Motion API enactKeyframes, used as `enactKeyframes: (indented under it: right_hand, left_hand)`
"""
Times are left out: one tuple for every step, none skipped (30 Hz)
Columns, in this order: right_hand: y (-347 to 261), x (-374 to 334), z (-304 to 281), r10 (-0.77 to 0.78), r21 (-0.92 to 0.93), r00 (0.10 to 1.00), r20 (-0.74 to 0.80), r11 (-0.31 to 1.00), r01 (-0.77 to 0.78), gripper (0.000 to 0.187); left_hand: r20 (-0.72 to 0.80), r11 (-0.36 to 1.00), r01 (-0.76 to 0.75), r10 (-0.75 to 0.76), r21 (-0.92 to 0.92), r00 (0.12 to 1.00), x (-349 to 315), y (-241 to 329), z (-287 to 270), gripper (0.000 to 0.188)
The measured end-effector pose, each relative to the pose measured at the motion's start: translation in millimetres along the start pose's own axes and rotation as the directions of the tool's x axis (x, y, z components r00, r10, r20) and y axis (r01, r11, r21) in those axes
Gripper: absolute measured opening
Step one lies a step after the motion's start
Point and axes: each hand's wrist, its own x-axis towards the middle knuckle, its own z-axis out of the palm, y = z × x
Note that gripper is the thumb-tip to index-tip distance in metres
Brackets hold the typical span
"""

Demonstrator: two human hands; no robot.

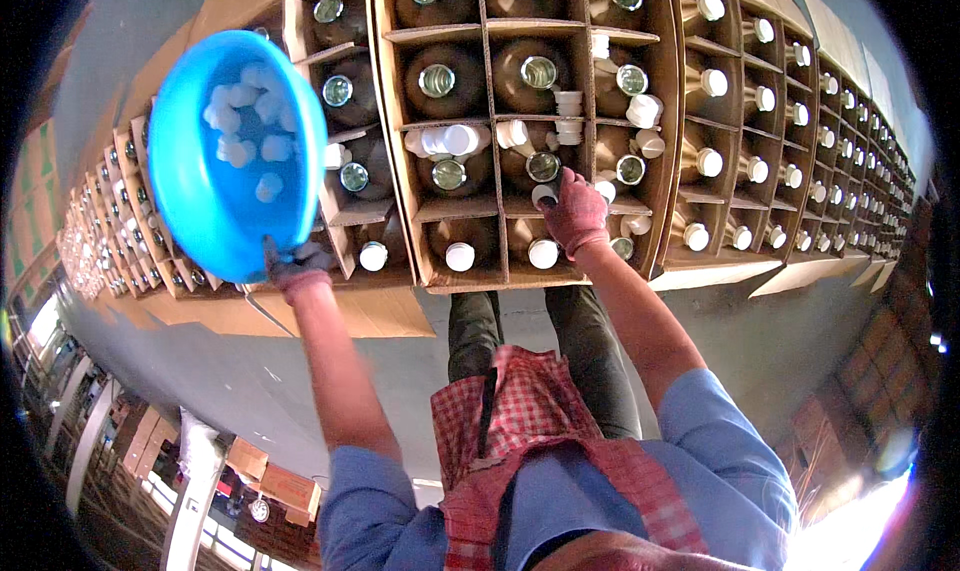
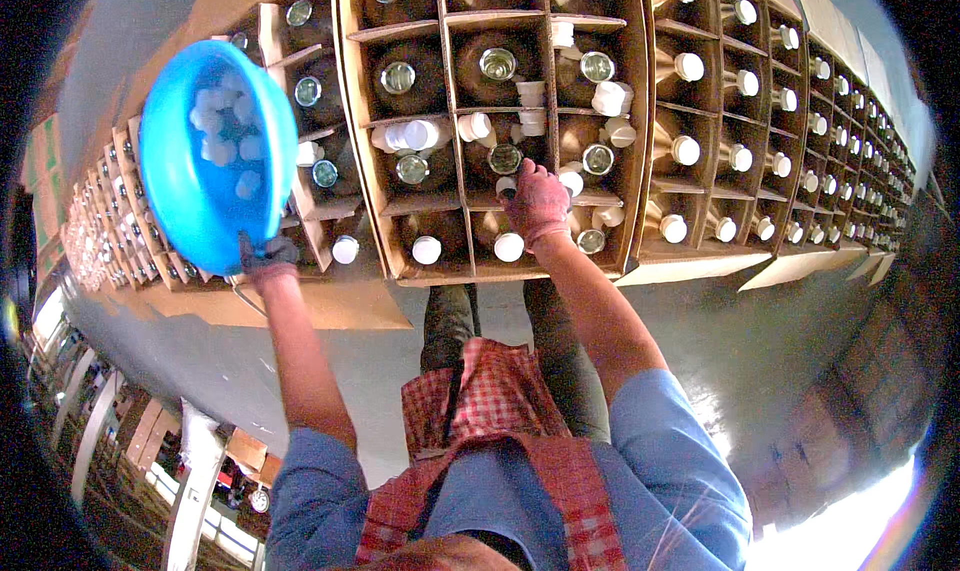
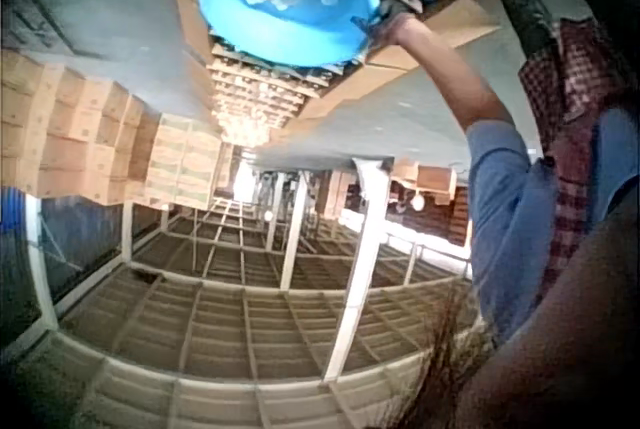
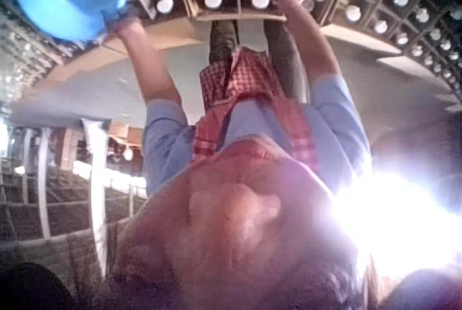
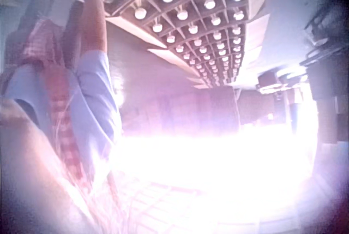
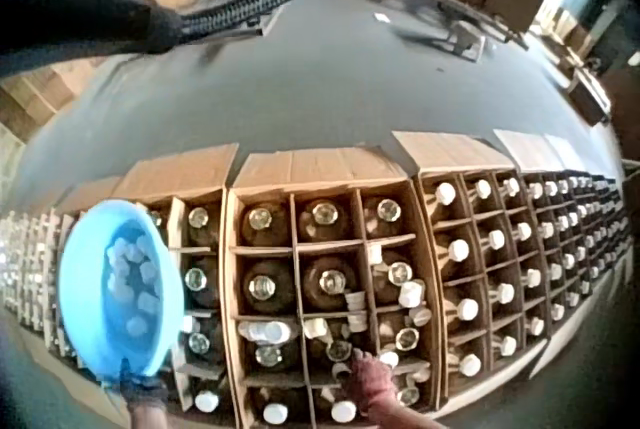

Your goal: The person repeatedly picks white bottle caps from a blue bowl and screws them onto glass bottles arranged in cardboard trays. The person works across multiple trays, moving the bowl as needed to continue capping bottles.

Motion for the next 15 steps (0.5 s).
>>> enactKeyframes:
  right_hand:
    - [-1.3,-4.7,2.5,0.016,0.005,1.0,0.001,1.0,-0.016,0.054]
    - [-7.5,-5.4,2.7,0.024,0.012,1.0,-0.009,1.0,-0.024,0.055]
    - [-11.0,-3.0,4.8,0.057,0.0,0.998,0.033,0.998,-0.057,0.057]
    - [-16.0,-1.0,1.5,0.113,0.063,0.992,0.062,0.991,-0.117,0.055]
    - [-17.3,-0.2,3.6,0.137,0.069,0.99,0.042,0.988,-0.14,0.054]
    - [-17.8,0.3,6.8,0.155,0.077,0.988,0.028,0.985,-0.157,0.053]
    - [-17.8,1.1,8.3,0.148,0.095,0.989,0.026,0.984,-0.15,0.05]
    - [-19.9,1.5,9.3,0.168,0.075,0.986,0.012,0.983,-0.169,0.051]
    - [-15.2,-1.1,16.7,0.163,0.089,0.987,-0.015,0.983,-0.161,0.052]
    - [-15.1,-1.3,22.3,0.135,0.115,0.99,-0.039,0.985,-0.13,0.053]
    - [-20.8,0.7,21.9,0.137,0.104,0.99,0.009,0.985,-0.138,0.053]
    - [-17.1,-7.6,22.7,0.14,0.08,0.986,-0.09,0.988,-0.133,0.049]
    - [-17.0,-5.8,22.5,0.174,0.116,0.984,-0.046,0.979,-0.168,0.047]
    - [-16.4,-5.8,21.0,0.214,0.146,0.977,-0.001,0.966,-0.211,0.046]
    - [-15.3,-9.1,18.7,0.22,0.234,0.975,-0.016,0.949,-0.21,0.045]
  left_hand:
    - [0.072,1.0,0.009,-0.009,-0.008,0.997,10.7,12.7,-0.9,0.041]
    - [0.075,0.996,-0.038,0.045,-0.082,0.996,28.6,25.1,-1.4,0.045]
    - [0.076,0.984,-0.082,0.095,-0.159,0.993,46.2,35.8,-2.4,0.049]
    - [0.068,0.971,-0.086,0.104,-0.223,0.992,68.2,52.2,-17.0,0.052]
    - [-0.009,0.954,-0.079,0.08,-0.288,0.997,87.6,69.3,-25.3,0.054]
    - [-0.084,0.933,-0.084,0.058,-0.35,0.995,105.7,87.0,-32.5,0.056]
    - [0.096,0.891,0.045,-0.001,-0.453,0.995,113.9,95.9,-38.9,0.051]
    - [0.157,0.877,0.01,0.074,-0.48,0.985,113.6,97.9,-29.2,0.05]
    - [0.213,0.86,-0.016,0.145,-0.51,0.966,111.7,98.4,-21.3,0.049]
    - [0.282,0.955,-0.24,0.281,-0.171,0.917,119.4,107.8,-30.0,0.048]
    - [0.342,0.863,-0.48,0.408,0.157,0.846,129.0,115.8,-40.1,0.047]
    - [0.389,0.907,-0.405,0.334,0.114,0.858,96.7,88.4,0.7,0.044]
    - [0.34,0.945,-0.305,0.252,0.114,0.906,84.2,74.7,3.3,0.04]
    - [0.29,0.975,-0.195,0.156,0.11,0.944,71.9,59.2,4.3,0.036]
    - [0.315,0.94,-0.232,0.147,0.252,0.938,45.8,30.2,22.8,0.034]
